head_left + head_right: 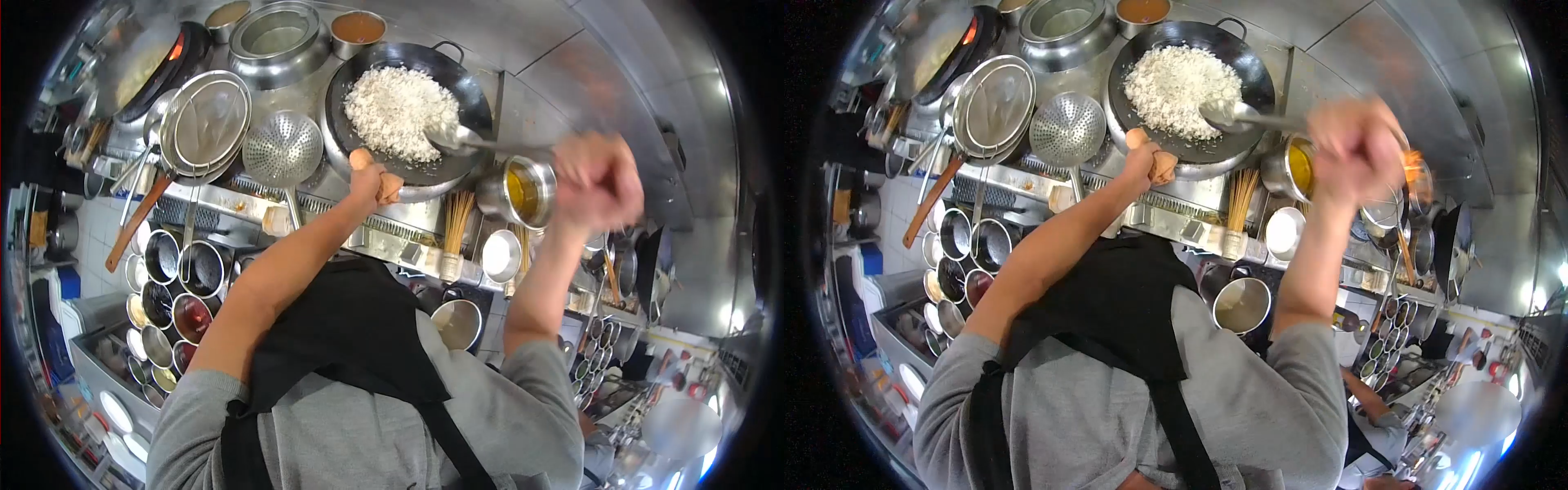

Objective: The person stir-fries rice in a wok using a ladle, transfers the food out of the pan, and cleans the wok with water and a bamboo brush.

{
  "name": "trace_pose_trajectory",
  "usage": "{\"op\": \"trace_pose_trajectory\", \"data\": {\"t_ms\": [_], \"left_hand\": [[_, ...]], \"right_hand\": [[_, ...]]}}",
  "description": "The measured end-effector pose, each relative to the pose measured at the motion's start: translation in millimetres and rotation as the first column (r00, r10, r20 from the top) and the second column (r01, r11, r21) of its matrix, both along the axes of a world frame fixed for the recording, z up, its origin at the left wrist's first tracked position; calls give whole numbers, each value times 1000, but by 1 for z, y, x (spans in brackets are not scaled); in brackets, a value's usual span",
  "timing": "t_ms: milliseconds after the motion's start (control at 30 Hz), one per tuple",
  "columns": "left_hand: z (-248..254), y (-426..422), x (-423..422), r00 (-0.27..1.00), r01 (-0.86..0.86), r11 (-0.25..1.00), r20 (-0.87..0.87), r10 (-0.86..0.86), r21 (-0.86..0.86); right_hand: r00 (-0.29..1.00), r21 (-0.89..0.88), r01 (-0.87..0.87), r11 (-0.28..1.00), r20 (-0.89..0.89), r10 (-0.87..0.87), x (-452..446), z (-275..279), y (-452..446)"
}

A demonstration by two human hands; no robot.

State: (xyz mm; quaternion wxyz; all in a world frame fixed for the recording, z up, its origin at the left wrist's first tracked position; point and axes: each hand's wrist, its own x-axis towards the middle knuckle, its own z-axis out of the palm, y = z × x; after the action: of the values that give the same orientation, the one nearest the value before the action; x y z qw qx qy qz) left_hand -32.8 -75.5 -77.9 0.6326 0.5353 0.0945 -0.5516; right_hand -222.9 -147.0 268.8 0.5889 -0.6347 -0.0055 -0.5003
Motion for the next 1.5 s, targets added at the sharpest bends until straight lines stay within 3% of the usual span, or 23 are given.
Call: {"op": "trace_pose_trajectory", "data": {"t_ms": [33, 100, 133, 200, 300, 367, 433, 533, 600, 700, 767, 833, 900, 967, 1033, 1133, 1200, 1233, 1267, 1333, 1400, 1433, 1500], "left_hand": [[6, -3, 0, 1000, -14, 1000, 17, 14, -1], [20, -3, 0, 999, -3, 1000, 41, 3, 0], [28, 1, 1, 999, 13, 1000, -45, -13, -4], [48, 3, 4, 992, 43, 999, -122, -44, -8], [30, 0, 9, 983, 87, 995, -157, -95, -54], [-19, -8, 13, 977, 122, 970, -148, -156, -212], [16, -8, 15, 970, 178, 984, -169, -176, -3], [42, -9, 19, 963, 183, 978, -218, -157, 104], [26, -15, 12, 996, 58, 993, -73, -51, 99], [-24, 0, 4, 984, 168, 986, -63, -169, -15], [119, 43, -16, 958, 200, 968, -237, -160, 153], [181, 53, -9, 934, 261, 942, -303, -190, 212], [175, 51, 1, 956, 195, 979, -235, -175, 65], [94, 63, 9, 960, 268, 962, -68, -271, -58], [34, 83, 7, 944, 315, 949, 115, -310, -20], [-113, 121, 17, 904, 284, 949, -293, -313, -136], [10, 145, -23, 999, 52, 995, -19, -51, 82], [78, 150, -19, 965, 255, 964, -91, -247, 83], [177, 133, -20, 972, 223, 965, -108, -209, 139], [164, 91, 8, 958, 258, 963, -107, -265, -75], [83, 65, 40, 903, 353, 845, -91, -420, -401], [77, 72, 28, 952, 297, 950, 110, -287, -94], [11, 74, 24, 934, 333, 941, 160, -320, -59]], "right_hand": [[1000, -2, -6, 1000, -1, 6, 4, -13, -5], [887, 272, 404, 873, 119, -447, 8, -71, -21], [840, 301, 443, 844, 190, -508, 21, -94, -32], [682, 402, 612, 682, 170, -712, 61, -76, -12], [760, 144, 559, 816, 303, -574, 92, -61, 64], [762, -28, 634, 773, 191, -619, 116, -96, 77], [798, -52, 588, 807, 197, -569, 132, -119, 37], [752, 69, 656, 751, 23, -659, 97, -66, 5], [903, 270, 344, 899, 168, -396, 67, -32, 23], [868, 228, 470, 852, 54, -494, 65, -66, 3], [884, 333, 427, 840, 40, -465, 52, -53, -17], [945, 411, 269, 871, 60, -321, 37, -12, 5], [958, 319, 225, 921, 100, -269, 37, 1, 42], [844, 107, 522, 846, 79, -530, 72, -50, 43], [900, -46, 427, 903, 124, -419, 89, -72, 49], [922, -186, 372, 909, 189, -339, 85, -57, 64], [923, -17, 363, 932, 140, -357, 79, -64, 31], [942, 42, 335, 941, 2, -336, 73, -57, 5], [957, 185, 291, 939, -58, -285, 73, -43, -6], [977, 235, 211, 949, -90, -195, 80, -11, -4], [952, 147, 305, 941, -68, -298, 112, -14, -11], [946, 181, 323, 929, -84, -313, 128, -21, -23], [941, 72, 336, 939, -69, -331, 134, -13, -38]]}}
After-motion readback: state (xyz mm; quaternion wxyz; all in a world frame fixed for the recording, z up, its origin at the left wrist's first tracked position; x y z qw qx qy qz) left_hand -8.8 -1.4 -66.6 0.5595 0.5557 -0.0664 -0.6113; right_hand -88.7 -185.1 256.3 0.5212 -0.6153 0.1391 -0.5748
